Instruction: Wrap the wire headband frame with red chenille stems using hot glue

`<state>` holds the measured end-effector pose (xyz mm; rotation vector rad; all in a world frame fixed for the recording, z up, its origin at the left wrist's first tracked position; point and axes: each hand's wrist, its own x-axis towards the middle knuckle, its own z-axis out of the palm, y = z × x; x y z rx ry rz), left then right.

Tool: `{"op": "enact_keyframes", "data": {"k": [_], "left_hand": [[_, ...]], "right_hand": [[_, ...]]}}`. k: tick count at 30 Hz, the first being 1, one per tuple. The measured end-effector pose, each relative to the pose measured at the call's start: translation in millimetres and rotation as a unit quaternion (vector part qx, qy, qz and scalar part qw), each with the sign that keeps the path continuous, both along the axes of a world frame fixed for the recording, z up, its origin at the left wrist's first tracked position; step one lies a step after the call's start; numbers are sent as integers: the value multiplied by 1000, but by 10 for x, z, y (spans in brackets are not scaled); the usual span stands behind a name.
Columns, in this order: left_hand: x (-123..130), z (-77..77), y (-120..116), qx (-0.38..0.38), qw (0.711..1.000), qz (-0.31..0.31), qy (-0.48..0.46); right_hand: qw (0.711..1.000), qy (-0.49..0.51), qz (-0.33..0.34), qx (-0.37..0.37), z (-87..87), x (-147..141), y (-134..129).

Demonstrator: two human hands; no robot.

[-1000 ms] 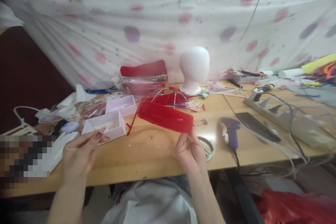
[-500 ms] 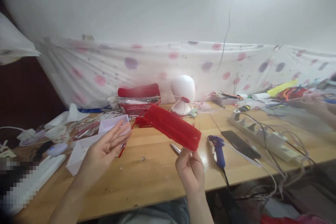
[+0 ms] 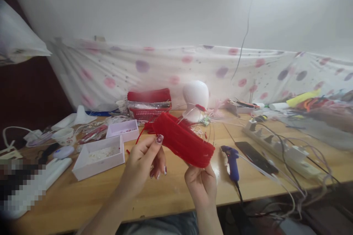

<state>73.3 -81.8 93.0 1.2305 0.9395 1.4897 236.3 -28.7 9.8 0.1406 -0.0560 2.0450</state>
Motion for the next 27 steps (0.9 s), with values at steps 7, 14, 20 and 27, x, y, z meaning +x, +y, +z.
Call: {"op": "enact_keyframes", "data": {"k": [7,14,20,27], "left_hand": [[173,-361,-39,3,998,63,-2],[211,-668,-18,-15,993,111,25],[82,-637,-175,22,978,146,146],[-278,-389,-287,41,960,239,141]], "right_hand": [[990,-117,-79,-14,67,-180,-28],[978,-174,-108,43,13,-430,-198],[978,-183,-99,15,-19,-368,-157],[982,-148,-120,-9,-76,-226,-111]]}}
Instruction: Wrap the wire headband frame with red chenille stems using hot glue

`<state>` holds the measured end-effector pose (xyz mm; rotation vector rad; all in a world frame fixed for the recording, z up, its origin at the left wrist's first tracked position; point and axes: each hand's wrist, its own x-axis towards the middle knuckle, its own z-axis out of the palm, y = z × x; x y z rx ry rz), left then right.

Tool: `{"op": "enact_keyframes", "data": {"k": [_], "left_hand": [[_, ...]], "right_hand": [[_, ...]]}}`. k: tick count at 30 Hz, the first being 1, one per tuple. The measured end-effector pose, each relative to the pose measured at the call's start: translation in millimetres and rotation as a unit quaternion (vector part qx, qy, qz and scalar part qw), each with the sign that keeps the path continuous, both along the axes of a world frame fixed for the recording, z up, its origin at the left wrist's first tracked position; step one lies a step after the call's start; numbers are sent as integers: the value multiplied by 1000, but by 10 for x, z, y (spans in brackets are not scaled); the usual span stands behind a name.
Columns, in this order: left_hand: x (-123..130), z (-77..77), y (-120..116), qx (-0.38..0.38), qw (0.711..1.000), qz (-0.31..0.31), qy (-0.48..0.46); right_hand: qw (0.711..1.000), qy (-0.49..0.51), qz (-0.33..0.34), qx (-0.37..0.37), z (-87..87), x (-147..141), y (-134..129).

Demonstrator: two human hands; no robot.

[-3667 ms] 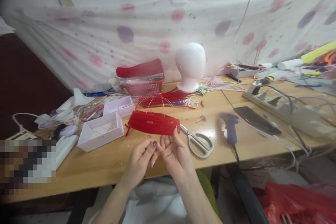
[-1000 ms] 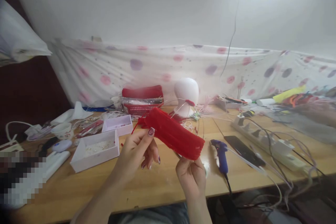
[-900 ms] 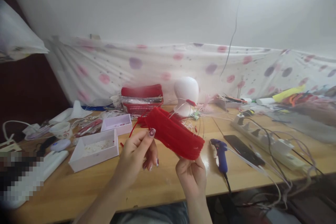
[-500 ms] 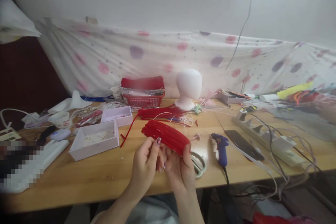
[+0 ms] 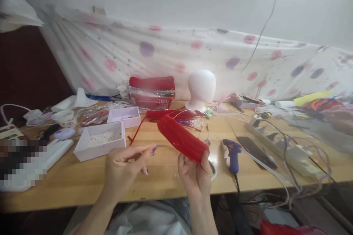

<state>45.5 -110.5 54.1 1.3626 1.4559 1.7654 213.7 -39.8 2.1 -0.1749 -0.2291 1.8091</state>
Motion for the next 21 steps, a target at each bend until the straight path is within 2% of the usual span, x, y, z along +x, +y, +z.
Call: {"op": "enact_keyframes", "data": {"k": [2,4,12,13,15,18,21], "left_hand": [[-145,63,20,11,997,76,-30],[-272,86,45,28,991,120,-47],[-586,-50,75,78,986,144,-27],[-612,-75,88,81,987,139,-24],[-644,-140,138,41,995,91,11],[-623,-268,254,-36,989,14,142],[-541,-369,336,-1,973,35,230]], "right_hand": [[1000,6,7,6,-2,11,-14],[1000,16,2,7,-3,7,-36],[999,52,-5,11,88,36,-58],[999,52,-2,10,109,49,-50],[999,49,3,10,145,68,-32],[998,46,3,30,175,85,-14],[997,42,4,60,163,111,-12]]}}
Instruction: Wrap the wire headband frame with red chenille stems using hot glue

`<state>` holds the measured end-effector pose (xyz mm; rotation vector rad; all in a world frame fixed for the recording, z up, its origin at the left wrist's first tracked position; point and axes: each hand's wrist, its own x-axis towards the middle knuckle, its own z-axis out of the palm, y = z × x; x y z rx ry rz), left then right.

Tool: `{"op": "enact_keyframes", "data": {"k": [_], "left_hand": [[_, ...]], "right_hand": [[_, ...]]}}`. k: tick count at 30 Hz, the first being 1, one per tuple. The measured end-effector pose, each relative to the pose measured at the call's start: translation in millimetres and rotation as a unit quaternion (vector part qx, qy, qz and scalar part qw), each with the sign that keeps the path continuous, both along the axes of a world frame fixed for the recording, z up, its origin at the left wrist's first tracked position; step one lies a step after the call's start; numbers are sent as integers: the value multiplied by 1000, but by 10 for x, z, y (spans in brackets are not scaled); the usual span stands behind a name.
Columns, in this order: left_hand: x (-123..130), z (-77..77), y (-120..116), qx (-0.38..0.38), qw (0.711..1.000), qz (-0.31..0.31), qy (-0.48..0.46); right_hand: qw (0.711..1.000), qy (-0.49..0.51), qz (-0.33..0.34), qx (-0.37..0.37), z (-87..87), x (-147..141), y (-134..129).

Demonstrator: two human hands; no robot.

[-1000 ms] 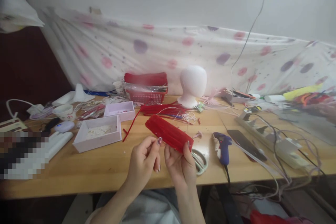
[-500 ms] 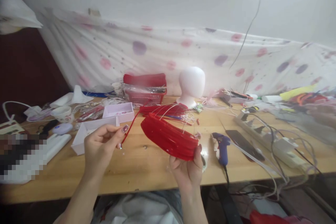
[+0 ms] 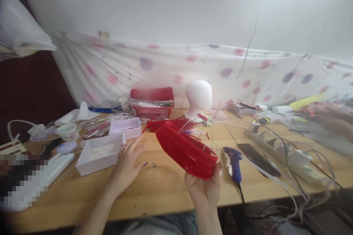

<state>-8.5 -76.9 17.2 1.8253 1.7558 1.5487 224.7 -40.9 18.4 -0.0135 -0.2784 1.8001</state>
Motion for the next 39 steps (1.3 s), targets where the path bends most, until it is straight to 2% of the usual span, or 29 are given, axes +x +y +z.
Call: {"op": "enact_keyframes", "data": {"k": [5,10,11,13,16,19,22,25,28,31,33,37,39], "left_hand": [[127,28,-70,-103,992,18,-67],[85,103,-94,-14,999,39,-31],[54,98,-84,-9,999,42,-29],[-26,77,-66,-51,996,55,-52],[-190,71,-56,-120,985,83,-94],[-386,145,-47,-86,990,102,-49],[-569,249,-10,-67,990,122,8],[-683,267,79,-84,985,147,21],[-695,171,224,-123,982,138,32],[-633,51,393,-146,981,120,37],[-595,9,488,-143,983,114,25],[-597,44,563,-118,987,102,-47],[-625,99,530,-104,985,85,-104]], "right_hand": [[998,-51,-13,16,-88,66,2],[992,-111,-52,19,-121,-5,1],[990,-128,-55,9,-122,-34,-1],[983,-178,-45,-24,-132,-87,-4],[962,-267,14,-54,-189,-130,9],[945,-322,47,-31,-279,-135,47],[924,-381,30,-11,-356,-139,84],[876,-483,3,5,-407,-162,101],[828,-560,4,11,-445,-195,103],[800,-600,10,14,-460,-194,92],[758,-651,-14,32,-444,-154,78],[646,-755,-77,81,-344,-14,45],[630,-765,-98,88,-287,38,29]]}}
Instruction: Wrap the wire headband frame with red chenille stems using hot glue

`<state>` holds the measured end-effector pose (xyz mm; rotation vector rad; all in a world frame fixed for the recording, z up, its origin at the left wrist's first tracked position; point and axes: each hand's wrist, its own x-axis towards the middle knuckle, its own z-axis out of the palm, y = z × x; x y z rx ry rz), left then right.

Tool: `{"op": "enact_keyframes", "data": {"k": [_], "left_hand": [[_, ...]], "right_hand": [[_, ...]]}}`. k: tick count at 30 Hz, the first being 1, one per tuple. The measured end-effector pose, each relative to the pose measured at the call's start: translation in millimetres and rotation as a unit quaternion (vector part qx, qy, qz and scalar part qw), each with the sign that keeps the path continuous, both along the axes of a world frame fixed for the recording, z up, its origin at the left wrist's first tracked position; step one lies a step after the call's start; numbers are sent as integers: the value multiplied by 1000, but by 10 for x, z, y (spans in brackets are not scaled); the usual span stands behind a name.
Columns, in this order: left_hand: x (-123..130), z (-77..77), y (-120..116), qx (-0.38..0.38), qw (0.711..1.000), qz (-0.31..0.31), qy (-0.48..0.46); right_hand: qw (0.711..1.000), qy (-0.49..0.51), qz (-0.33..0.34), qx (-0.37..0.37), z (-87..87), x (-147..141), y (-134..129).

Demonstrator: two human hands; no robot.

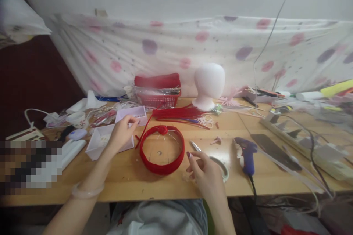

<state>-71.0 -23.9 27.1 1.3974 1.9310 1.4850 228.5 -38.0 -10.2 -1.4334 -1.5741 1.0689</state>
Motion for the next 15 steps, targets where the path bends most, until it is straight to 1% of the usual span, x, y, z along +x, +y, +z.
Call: {"op": "enact_keyframes", "data": {"k": [3,4,6,9,10,15], "left_hand": [[-31,101,-120,15,993,-43,-105],[-34,137,-172,17,989,-59,-138],[-28,208,-279,23,978,-88,-189],[23,308,-431,37,965,-113,-234],[56,339,-479,41,960,-123,-250],[311,477,-713,41,926,-190,-324]], "right_hand": [[999,22,-20,38,60,7,-31],[998,35,-17,48,73,-11,-47],[996,60,22,61,102,-79,-89],[987,88,110,72,181,-256,-182],[984,95,130,78,221,-333,-218],[964,146,193,108,429,-772,-355]]}}
